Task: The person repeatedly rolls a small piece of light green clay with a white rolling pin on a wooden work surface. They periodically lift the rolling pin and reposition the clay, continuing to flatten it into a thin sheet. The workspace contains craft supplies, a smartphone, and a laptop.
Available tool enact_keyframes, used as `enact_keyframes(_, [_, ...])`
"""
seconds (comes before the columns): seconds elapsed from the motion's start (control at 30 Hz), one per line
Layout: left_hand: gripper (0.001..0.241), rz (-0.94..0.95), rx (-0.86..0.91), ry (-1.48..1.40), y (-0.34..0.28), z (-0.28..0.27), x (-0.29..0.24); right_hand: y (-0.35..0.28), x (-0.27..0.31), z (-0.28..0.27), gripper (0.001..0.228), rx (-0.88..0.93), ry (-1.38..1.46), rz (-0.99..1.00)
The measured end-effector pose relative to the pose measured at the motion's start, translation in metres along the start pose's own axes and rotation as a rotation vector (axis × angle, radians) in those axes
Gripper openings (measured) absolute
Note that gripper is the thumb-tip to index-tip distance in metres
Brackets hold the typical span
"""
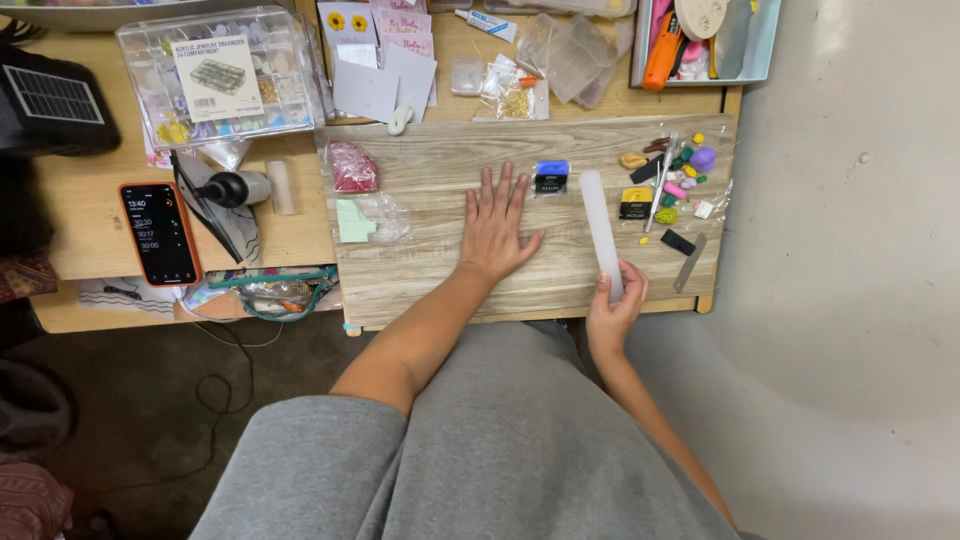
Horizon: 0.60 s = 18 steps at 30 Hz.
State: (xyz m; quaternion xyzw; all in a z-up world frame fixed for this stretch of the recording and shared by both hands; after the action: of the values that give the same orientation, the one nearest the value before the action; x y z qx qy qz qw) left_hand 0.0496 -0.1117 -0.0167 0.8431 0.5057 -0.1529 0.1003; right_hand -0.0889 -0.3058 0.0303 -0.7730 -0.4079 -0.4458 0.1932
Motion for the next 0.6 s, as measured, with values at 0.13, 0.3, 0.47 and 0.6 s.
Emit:
enact_keyframes(0.13, [0.095,0.01,-0.048,-0.084,-0.007,0.003,0.005,-0.005,-0.001,-0.004,0.027,0.013,-0.022,-0.012])
enact_keyframes(0.3, [0.081,0.08,-0.148,-0.299,-0.033,-0.029,0.007,-0.012,-0.004,-0.008,0.026,0.023,-0.019,-0.015])
enact_keyframes(0.47, [0.065,0.356,-0.145,-0.117,-0.069,-0.001,0.037,-0.018,-0.004,-0.003,0.026,0.015,-0.005,-0.036])
enact_keyframes(0.6, [0.057,0.396,-0.243,-0.042,-0.055,0.001,0.045,-0.025,0.004,-0.005,0.025,0.033,0.008,-0.019])
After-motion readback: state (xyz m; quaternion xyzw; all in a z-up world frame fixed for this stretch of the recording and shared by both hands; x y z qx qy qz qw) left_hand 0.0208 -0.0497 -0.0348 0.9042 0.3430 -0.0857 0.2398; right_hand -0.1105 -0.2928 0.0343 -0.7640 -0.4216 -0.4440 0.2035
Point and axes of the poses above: each hand's wrist, its own y-axis towards the middle knuckle, its own z-axis out of the palm, x = y × z, the point moved 4 cm from there along y, towards the middle knuckle, and after that the axes turned 7 degrees about z, right-handed, at the moved point
